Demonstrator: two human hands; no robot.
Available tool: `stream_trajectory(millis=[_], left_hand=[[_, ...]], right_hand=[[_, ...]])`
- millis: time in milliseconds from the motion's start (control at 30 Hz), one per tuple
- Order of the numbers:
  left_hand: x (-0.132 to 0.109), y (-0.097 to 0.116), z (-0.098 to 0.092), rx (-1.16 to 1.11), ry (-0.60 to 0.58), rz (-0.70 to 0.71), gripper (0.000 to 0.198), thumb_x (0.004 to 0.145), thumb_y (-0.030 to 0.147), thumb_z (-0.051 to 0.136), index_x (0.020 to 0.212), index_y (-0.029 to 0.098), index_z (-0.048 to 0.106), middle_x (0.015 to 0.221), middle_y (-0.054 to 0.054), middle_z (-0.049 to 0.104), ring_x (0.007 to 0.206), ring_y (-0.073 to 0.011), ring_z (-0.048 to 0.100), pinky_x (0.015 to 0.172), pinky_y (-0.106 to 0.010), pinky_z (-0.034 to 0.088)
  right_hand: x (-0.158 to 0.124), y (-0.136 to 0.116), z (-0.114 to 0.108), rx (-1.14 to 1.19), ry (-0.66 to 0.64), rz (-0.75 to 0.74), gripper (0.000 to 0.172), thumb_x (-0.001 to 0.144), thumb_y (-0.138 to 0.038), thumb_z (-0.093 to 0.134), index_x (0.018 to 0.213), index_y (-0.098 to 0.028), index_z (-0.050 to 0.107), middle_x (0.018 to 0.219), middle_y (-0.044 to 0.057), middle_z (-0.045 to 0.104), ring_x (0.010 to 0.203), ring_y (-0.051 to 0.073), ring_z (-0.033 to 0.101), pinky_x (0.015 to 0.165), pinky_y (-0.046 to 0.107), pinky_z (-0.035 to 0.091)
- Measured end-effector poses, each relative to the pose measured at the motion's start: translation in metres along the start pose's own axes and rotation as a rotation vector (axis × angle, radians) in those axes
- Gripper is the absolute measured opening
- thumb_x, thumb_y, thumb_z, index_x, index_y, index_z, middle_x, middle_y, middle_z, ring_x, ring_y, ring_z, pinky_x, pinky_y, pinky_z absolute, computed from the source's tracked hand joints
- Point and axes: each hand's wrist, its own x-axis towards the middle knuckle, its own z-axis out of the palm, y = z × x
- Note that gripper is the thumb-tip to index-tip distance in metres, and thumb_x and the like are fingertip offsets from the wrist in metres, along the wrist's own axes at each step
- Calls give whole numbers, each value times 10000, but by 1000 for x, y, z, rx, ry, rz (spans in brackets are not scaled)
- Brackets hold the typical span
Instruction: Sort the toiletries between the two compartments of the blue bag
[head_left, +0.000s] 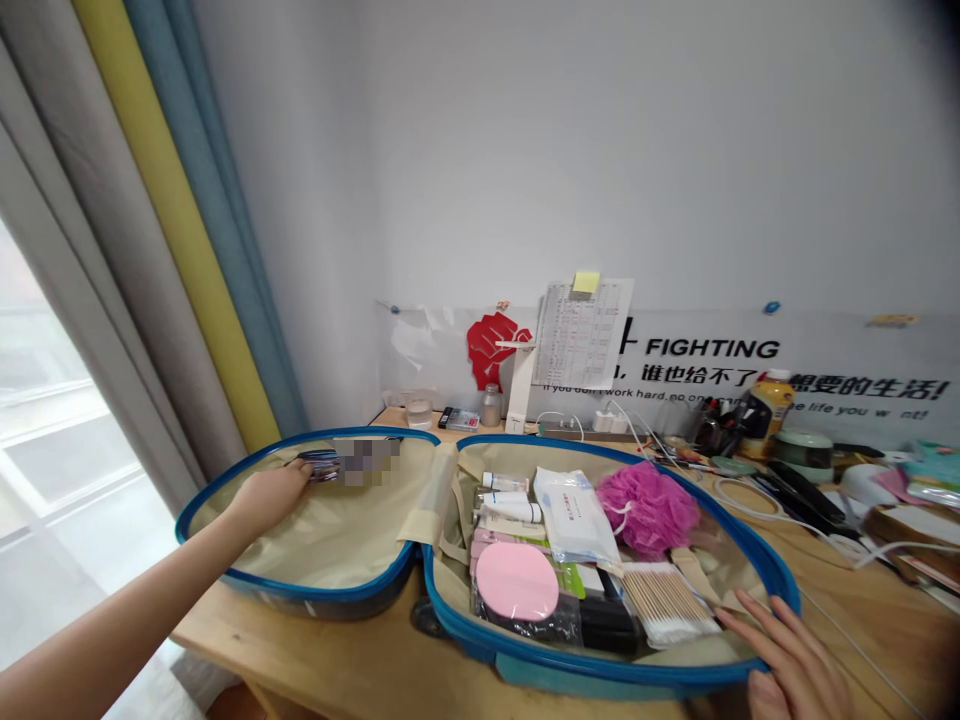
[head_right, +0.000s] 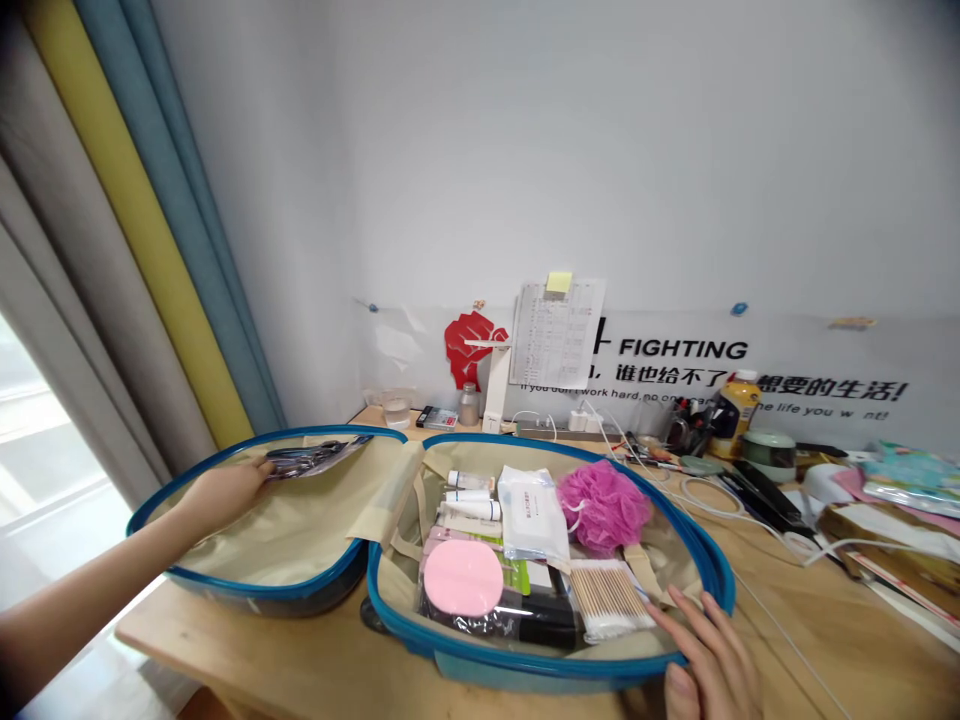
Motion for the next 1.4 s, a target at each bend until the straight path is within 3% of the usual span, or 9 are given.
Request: stream_trajectory(millis=[167, 333, 467, 667, 767, 900, 1167, 1400], left_hand=[[-12, -12, -24, -13, 66, -60, 564, 986, 265, 148, 1246, 154, 636, 1271, -147, 653, 965, -285, 706, 739, -352, 541], [-33, -9, -56, -129, 277, -62, 520, 963, 339, 245, 1374, 296, 559, 1408, 32, 596, 1062, -234, 676, 802, -308, 550], [-35, 30, -72, -312, 365, 183, 572, 893, 223, 364, 1440, 324, 500, 1483, 60, 513, 1213, -211, 623, 994, -320, 519], [-3, 122, -68, -366, 421, 635, 538, 913, 185, 401, 1426, 302, 516, 1480, -7, 514, 1234, -187, 617, 1053, -320, 496], [14, 156, -64, -347, 398, 770, 559, 910, 150, 417, 1448, 286, 483, 1499, -41, 487, 1239, -185, 613, 1058, -327, 492], [29, 177, -59, -335, 335, 853, 568, 912, 152, 451, 1466, 277, 453, 1507, -60, 473, 1261, -194, 597, 1044, -332, 502], [31, 176, -65, -315, 223, 950, 484, 936, 151, 491, 1401, 272, 542, 1443, -62, 550, 1199, -194, 642, 1019, -296, 513], [35, 177, -70, -271, 109, 998, 477, 816, 47, 574, 1224, 267, 686, 1305, -60, 668, 1164, -227, 662, 971, -345, 536]], right_hand=[[-1, 1, 0, -7, 10, 8, 332, 977, -327, 376, 1152, -200, 627, 1232, 135, 646, 1285, 351, 516, 996, 506, 412], [-4, 2, 2, 15, 4, 52, 328, 966, -345, 390, 1134, -217, 640, 1217, 126, 660, 1278, 342, 527, 1005, 519, 419], [-5, 3, 3, 3, -5, 46, 333, 970, -336, 381, 1148, -215, 635, 1232, 129, 653, 1287, 343, 520, 994, 526, 430], [0, -1, 2, -22, 27, 34, 336, 980, -346, 369, 1137, -229, 642, 1227, 108, 660, 1256, 321, 548, 964, 489, 454], [2, -3, 2, -25, 28, 32, 335, 981, -361, 374, 1124, -237, 650, 1218, 97, 666, 1250, 318, 555, 954, 476, 461], [4, -5, -1, -44, 19, 0, 311, 988, -332, 371, 1127, -226, 629, 1213, 103, 656, 1269, 315, 535, 951, 469, 449], [3, -4, -2, -37, 4, -7, 309, 989, -317, 373, 1141, -218, 622, 1227, 104, 643, 1281, 318, 514, 960, 464, 426], [5, -5, -2, -24, 8, 10, 312, 987, -325, 383, 1136, -218, 634, 1225, 104, 653, 1259, 321, 538, 960, 472, 443]])
